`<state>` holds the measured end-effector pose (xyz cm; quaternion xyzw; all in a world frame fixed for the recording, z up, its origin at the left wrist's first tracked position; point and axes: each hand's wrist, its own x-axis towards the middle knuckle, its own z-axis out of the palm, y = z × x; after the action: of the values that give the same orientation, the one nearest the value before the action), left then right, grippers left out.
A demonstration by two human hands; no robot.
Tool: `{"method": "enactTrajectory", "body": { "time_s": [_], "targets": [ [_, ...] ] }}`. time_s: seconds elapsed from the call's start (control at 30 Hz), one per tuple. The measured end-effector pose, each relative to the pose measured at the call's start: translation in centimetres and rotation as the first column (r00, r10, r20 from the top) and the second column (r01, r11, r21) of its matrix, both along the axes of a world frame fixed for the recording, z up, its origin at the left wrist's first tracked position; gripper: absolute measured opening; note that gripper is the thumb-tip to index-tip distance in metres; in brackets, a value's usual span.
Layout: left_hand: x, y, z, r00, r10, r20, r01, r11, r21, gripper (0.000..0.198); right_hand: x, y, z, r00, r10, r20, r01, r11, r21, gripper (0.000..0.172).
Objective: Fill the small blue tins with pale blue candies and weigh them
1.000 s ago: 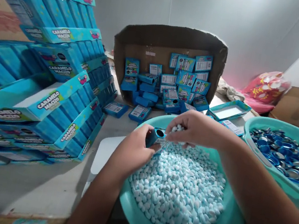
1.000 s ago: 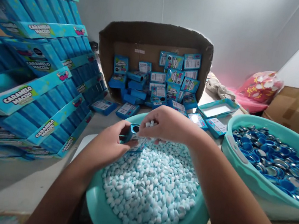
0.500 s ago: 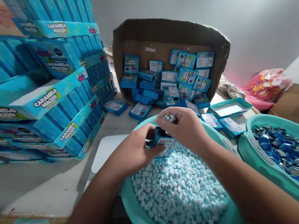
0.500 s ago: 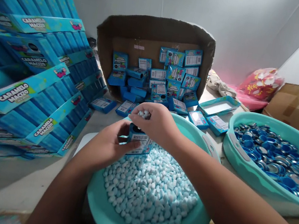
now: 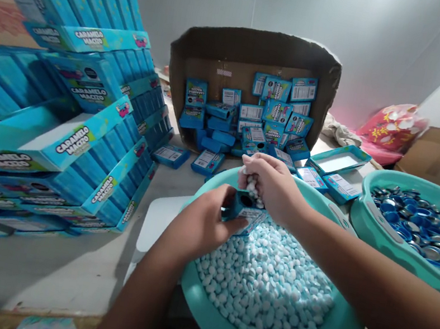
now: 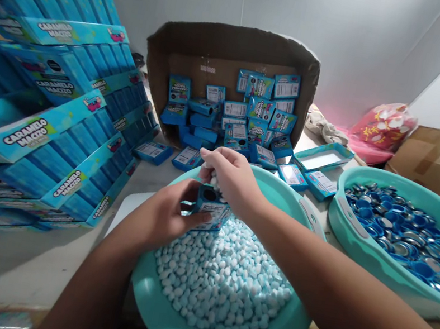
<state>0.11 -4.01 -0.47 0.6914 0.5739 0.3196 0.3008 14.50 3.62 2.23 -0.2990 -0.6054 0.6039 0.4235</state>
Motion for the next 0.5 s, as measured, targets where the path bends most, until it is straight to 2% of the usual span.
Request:
{"method": "enactTrajectory", "body": {
  "time_s": [0.17, 0.3, 0.43, 0.5],
  "targets": [
    [0.05, 0.19, -0.11, 0.999, 0.004, 0.034, -0.003, 1.0, -0.026, 0.037, -0.1, 0.26, 0.19, 0.999, 0.031, -0.035, -0.034, 0.996, -0.083, 0.047],
    [0.18, 0.19, -0.17, 0.999, 0.033, -0.008, -0.033, 0.999, -0.021, 0.033, -0.54, 0.22, 0.56, 0.999, 0.042, -0.033, -0.046, 0.99, -0.133, 0.054],
    [0.22, 0.04, -0.15, 0.998, 0.06, -0.021, -0.061, 0.998, -0.032, 0.029, -0.88, 0.34, 0.43, 0.992, 0.024, -0.126, -0.037, 0.993, -0.109, 0.061],
    [0.28, -0.05, -0.06, 0.998, 0.067, -0.016, -0.067, 0.997, -0.041, 0.027, -0.84, 0.41, 0.32, 0.993, 0.02, -0.119, -0.03, 0.996, -0.089, 0.063]
  ]
}}
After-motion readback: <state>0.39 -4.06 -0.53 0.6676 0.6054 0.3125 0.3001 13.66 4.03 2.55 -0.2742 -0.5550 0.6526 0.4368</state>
